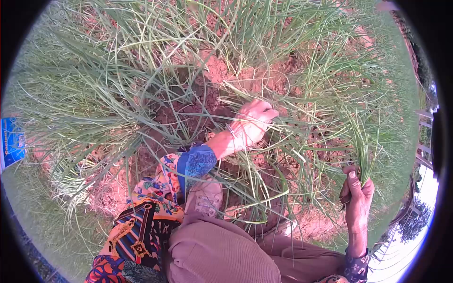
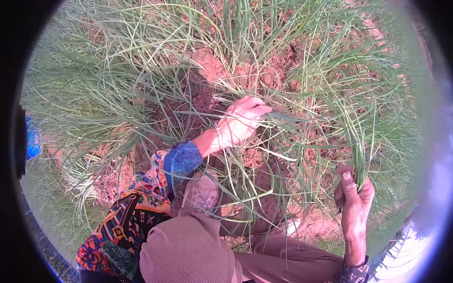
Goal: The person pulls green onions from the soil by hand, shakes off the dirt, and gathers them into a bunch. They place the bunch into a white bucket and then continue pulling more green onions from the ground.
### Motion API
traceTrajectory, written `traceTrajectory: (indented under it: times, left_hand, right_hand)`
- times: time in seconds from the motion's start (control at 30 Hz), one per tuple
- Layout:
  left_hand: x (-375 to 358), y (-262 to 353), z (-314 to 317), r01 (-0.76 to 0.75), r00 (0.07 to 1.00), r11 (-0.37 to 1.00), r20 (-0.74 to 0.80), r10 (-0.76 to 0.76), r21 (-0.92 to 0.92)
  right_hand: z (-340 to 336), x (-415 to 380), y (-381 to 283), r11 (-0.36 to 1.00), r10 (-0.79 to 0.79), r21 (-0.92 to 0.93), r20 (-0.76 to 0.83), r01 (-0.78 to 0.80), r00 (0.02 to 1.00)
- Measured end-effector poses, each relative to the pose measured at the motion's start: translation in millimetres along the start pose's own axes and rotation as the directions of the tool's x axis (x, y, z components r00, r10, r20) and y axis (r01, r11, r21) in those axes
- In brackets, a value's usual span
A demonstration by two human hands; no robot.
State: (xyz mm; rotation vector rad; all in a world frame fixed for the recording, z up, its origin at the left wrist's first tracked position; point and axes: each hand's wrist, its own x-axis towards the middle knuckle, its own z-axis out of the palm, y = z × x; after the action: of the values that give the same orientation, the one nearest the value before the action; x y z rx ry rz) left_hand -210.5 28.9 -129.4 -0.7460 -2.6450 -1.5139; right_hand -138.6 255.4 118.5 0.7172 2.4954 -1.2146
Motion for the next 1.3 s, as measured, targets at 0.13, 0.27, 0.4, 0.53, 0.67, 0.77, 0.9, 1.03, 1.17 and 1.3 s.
traceTrajectory:
  times: [0.13, 0.27, 0.4, 0.53, 0.67, 0.77, 0.9, 1.03, 1.17, 1.3]
  left_hand:
    - [-8.5, 16.5, -33.1, -0.002, 0.965, 0.986, -0.257, 0.046, 0.166]
    - [-26.4, 5.1, -68.4, 0.309, 0.823, 0.945, -0.527, -0.211, 0.105]
    - [-57.3, -19.9, -78.1, 0.318, 0.572, 0.643, -0.4, -0.716, -0.696]
    - [-49.8, -51.5, -82.0, 0.673, 0.581, 0.612, -0.215, -0.785, -0.416]
    - [-32.1, -105.2, -59.5, 0.627, 0.755, 0.749, -0.405, -0.516, 0.215]
    - [-21.8, -103.9, -51.2, 0.635, 0.733, 0.745, -0.466, -0.496, 0.204]
    - [-23.4, -123.0, -50.5, 0.574, 0.758, 0.808, -0.46, -0.462, 0.135]
    - [-20.1, -102.2, -59.8, 0.516, 0.778, 0.855, -0.448, -0.44, 0.056]
    - [-0.1, -76.9, -64.6, 0.57, 0.766, 0.814, -0.284, -0.576, -0.114]
    - [7.2, -108.5, -42.5, 0.42, 0.908, 0.847, -0.152, -0.391, 0.327]
  right_hand:
    - [-4.8, -3.0, 2.9, 0.999, 0.034, 0.025, -0.023, -0.034, 0.999]
    - [-3.1, 0.8, 4.3, 1.0, 0.014, -0.02, -0.021, -0.014, 1.0]
    - [-2.0, 2.1, 1.4, 1.0, 0.018, -0.012, -0.015, -0.018, 1.0]
    - [-1.5, 3.1, 1.6, 1.0, 0.009, -0.009, -0.025, -0.009, 1.0]
    - [-1.1, 2.1, 1.5, 1.0, 0.004, -0.006, -0.031, -0.004, 1.0]
    - [-2.6, 1.2, -0.8, 1.0, -0.003, -0.008, -0.017, 0.003, 1.0]
    - [-4.4, 1.0, 0.9, 1.0, 0.02, -0.001, -0.032, -0.02, 0.999]
    - [-6.1, 1.2, 3.2, 0.999, 0.027, -0.018, -0.045, -0.028, 0.999]
    - [-8.1, -0.3, 8.1, 0.999, 0.033, -0.016, -0.061, -0.034, 0.998]
    - [-11.5, -3.3, 8.0, 1.0, 0.026, -0.008, -0.054, -0.026, 0.998]
